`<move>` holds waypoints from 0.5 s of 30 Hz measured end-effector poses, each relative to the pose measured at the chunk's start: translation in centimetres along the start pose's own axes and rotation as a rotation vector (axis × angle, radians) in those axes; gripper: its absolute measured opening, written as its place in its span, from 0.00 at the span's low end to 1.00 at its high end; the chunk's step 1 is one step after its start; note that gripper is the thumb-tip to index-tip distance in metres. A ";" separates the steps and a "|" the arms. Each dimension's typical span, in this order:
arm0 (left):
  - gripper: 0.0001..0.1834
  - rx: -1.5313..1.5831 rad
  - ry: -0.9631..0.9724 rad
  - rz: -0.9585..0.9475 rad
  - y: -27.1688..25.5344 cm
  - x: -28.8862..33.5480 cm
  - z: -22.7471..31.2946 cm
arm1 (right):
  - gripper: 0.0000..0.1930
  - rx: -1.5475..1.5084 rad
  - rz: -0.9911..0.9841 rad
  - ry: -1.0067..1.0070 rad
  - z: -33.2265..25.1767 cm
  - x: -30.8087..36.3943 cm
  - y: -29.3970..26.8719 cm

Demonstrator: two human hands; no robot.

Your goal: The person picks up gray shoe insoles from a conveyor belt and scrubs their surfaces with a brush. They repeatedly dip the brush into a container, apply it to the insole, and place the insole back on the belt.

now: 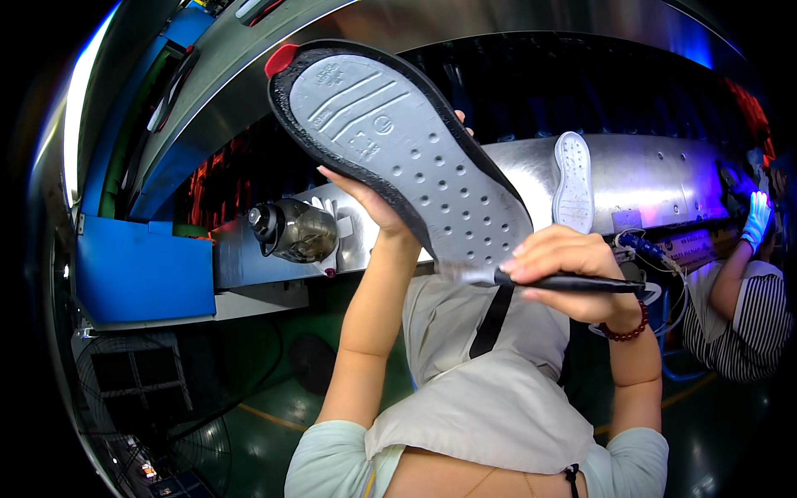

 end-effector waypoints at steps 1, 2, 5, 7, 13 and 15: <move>0.58 0.002 0.002 -0.005 0.1 0.1 0.2 | 0.11 -0.065 -0.059 0.015 -0.1 0.3 -0.2; 0.58 0.004 0.004 -0.010 0.3 0.2 0.3 | 0.11 -0.147 0.008 0.045 0.5 0.7 -1.0; 0.58 -0.065 0.013 0.098 -0.2 -0.2 0.3 | 0.11 -0.052 0.224 0.143 2.0 1.2 -2.9; 0.58 -0.166 0.063 0.153 -0.9 -0.6 0.7 | 0.11 -0.039 0.137 0.127 2.1 1.0 -1.6; 0.57 -0.180 0.008 0.070 1.0 -0.5 0.9 | 0.10 -0.500 0.182 0.171 3.7 1.5 -2.8; 0.57 -0.214 0.028 0.087 1.0 -0.9 1.1 | 0.10 -0.557 0.237 0.234 4.8 1.8 -2.4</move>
Point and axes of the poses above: each hand's wrist, its own x-axis away from the middle knuckle, its own y-axis out of the palm, z = x × y, the point moved 6 cm from there along -x, towards the middle knuckle, and after that the axes turned 4 degrees about -x, right-handed, at the moved point
